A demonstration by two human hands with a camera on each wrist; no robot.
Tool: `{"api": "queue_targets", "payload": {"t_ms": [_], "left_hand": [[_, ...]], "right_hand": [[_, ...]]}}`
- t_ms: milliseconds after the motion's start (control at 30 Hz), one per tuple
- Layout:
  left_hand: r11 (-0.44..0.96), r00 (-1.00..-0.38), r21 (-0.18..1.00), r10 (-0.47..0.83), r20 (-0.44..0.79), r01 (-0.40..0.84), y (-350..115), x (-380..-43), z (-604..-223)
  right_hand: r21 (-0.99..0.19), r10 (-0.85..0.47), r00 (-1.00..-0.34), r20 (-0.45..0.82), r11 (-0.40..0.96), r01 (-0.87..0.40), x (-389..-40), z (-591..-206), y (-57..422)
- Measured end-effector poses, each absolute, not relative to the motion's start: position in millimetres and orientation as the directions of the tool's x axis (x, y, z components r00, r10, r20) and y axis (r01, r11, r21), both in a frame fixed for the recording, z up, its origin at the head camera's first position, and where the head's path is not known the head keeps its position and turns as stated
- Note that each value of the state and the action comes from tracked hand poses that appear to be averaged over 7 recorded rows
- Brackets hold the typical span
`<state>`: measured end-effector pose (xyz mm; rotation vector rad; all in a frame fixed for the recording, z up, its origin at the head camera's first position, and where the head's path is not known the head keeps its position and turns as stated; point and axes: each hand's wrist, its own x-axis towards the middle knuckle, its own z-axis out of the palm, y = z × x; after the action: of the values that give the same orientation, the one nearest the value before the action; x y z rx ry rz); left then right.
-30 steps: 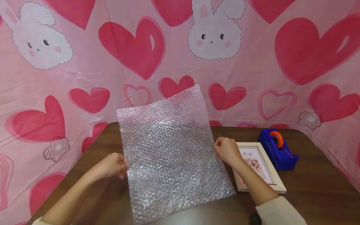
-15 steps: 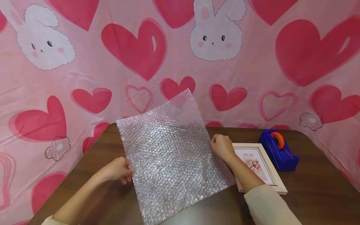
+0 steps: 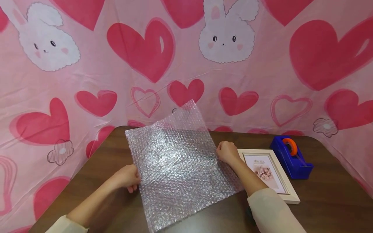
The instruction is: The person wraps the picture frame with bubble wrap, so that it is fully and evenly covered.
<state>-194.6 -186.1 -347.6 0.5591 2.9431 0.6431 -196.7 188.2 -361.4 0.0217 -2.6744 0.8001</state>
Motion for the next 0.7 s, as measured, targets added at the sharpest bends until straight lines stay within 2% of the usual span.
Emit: {"api": "queue_targets", "payload": {"t_ms": [67,200,700], "left_hand": [[0.88,-0.941,0.365,0.338,-0.034,0.303,-184,-197,-344],[0.899,-0.942,0.339,0.324,-0.086,0.278,-181,-200,-335],[0.913,-0.952,0.317,0.296,-0.076,0.259,-180,-197,-336]], "right_hand": [[-0.539,0.08,-0.948,0.308,0.836,-0.105,-199,-359,190],[-0.562,0.075,-0.963,0.26,0.822,-0.088,-203,-355,191],[-0.529,0.059,-0.96,0.273,0.843,-0.098,-205,-358,191]]}}
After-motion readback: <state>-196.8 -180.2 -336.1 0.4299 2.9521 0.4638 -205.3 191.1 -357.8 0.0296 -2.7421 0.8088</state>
